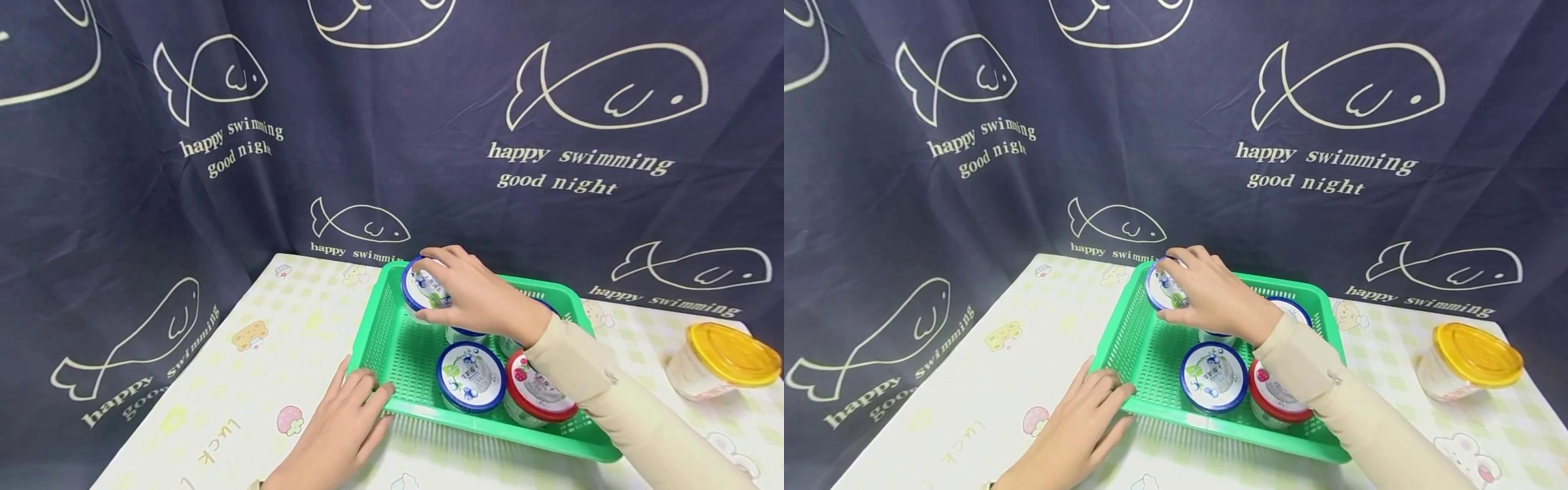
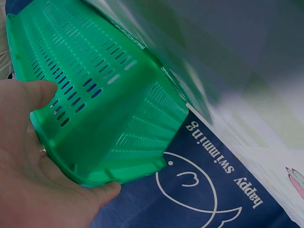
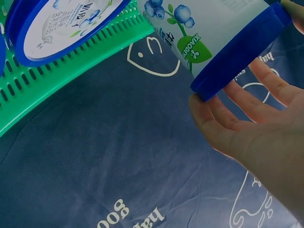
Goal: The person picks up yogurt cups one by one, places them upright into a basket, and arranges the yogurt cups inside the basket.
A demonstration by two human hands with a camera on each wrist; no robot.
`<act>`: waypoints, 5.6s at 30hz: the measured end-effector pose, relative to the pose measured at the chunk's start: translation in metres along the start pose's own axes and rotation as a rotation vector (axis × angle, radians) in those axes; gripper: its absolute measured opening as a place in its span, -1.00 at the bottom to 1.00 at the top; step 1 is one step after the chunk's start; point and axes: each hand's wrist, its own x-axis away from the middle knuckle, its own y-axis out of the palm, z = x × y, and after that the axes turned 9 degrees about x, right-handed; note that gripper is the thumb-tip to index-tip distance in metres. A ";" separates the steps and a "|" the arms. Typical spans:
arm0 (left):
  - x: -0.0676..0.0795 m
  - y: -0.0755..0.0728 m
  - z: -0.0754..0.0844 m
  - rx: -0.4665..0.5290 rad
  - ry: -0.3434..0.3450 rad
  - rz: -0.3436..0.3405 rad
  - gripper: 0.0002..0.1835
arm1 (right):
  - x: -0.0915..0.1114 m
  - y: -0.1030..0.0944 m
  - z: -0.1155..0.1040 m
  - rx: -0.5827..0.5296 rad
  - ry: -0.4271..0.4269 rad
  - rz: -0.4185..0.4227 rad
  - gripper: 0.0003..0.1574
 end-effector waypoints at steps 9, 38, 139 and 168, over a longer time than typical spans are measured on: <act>0.001 -0.001 0.000 -0.008 -0.008 -0.012 -0.68 | -0.007 0.003 -0.002 -0.003 -0.004 -0.016 -0.18; 0.001 -0.001 -0.001 0.000 -0.005 -0.017 -0.69 | -0.018 0.031 -0.002 -0.009 0.020 -0.123 -0.16; 0.001 0.001 0.001 -0.021 -0.022 -0.030 -0.68 | 0.053 0.030 0.008 0.064 0.059 -0.071 -0.13; -0.003 0.001 0.003 -0.005 -0.013 -0.011 -0.65 | 0.091 0.006 0.019 0.070 0.166 -0.031 -0.08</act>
